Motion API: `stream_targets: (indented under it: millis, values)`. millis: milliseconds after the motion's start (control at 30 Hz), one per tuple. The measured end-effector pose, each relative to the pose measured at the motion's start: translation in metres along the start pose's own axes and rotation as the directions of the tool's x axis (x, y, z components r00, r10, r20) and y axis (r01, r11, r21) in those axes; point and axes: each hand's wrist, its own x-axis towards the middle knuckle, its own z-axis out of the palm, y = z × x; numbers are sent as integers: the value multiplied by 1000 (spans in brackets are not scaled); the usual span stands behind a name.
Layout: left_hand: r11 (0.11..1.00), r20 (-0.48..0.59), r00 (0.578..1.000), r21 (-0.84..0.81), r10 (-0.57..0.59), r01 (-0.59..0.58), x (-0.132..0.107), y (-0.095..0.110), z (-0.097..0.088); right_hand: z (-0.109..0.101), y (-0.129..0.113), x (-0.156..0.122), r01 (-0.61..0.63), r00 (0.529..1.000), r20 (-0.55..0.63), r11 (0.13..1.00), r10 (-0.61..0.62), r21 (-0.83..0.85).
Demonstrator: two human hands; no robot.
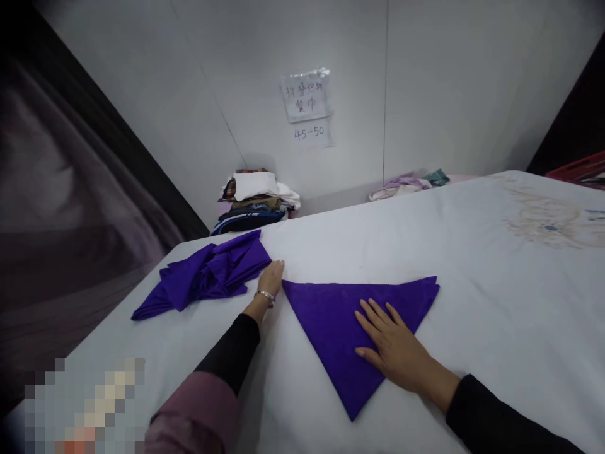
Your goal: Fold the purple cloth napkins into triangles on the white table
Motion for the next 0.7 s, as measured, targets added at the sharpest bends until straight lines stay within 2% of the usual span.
stream_targets:
  millis: [67, 100, 167, 200, 267, 300, 400, 500, 567, 700]
  values:
    - [996, -18, 996, -14, 91, -91, -34, 19, 1, 1, 1, 0, 7, 1000, -13, 1000, -7, -4]
    - [983, -22, 983, -23, 182, -182, -55, 30, 4, 2, 1, 0, 9, 1000, -22, 1000, -9, -7]
    - [874, -17, 877, -77, 481, -481, -98, 49, 13, 5, 2, 0, 13, 999, -37, 1000, -14, -12]
    - [817, -5, 822, -105, 569, -566, -117, 57, 18, 5, 2, 0, 17, 999, -45, 1000, -18, -15]
    - [759, 25, 765, -146, 644, -634, -142, 66, 27, 6, 3, 0, 25, 998, -58, 1000, -26, -18]
    - [757, 44, 760, -153, 648, -636, -147, 67, 31, 6, 3, 0, 29, 998, -62, 999, -30, -20]
    - [811, 84, 808, -122, 583, -572, -134, 59, 33, 6, 3, 1, 29, 998, -59, 999, -31, -31]
    - [902, 100, 896, -61, 432, -428, -98, 40, 27, 6, 3, 1, 25, 998, -56, 999, -26, -22]
    - [956, 106, 950, -33, 295, -293, -73, 26, 22, 6, 4, 1, 23, 998, -60, 1000, -23, -7]
    - [998, 79, 995, -1, 65, -65, -38, -2, 9, 6, 4, 0, 15, 998, -54, 1000, -15, 9]
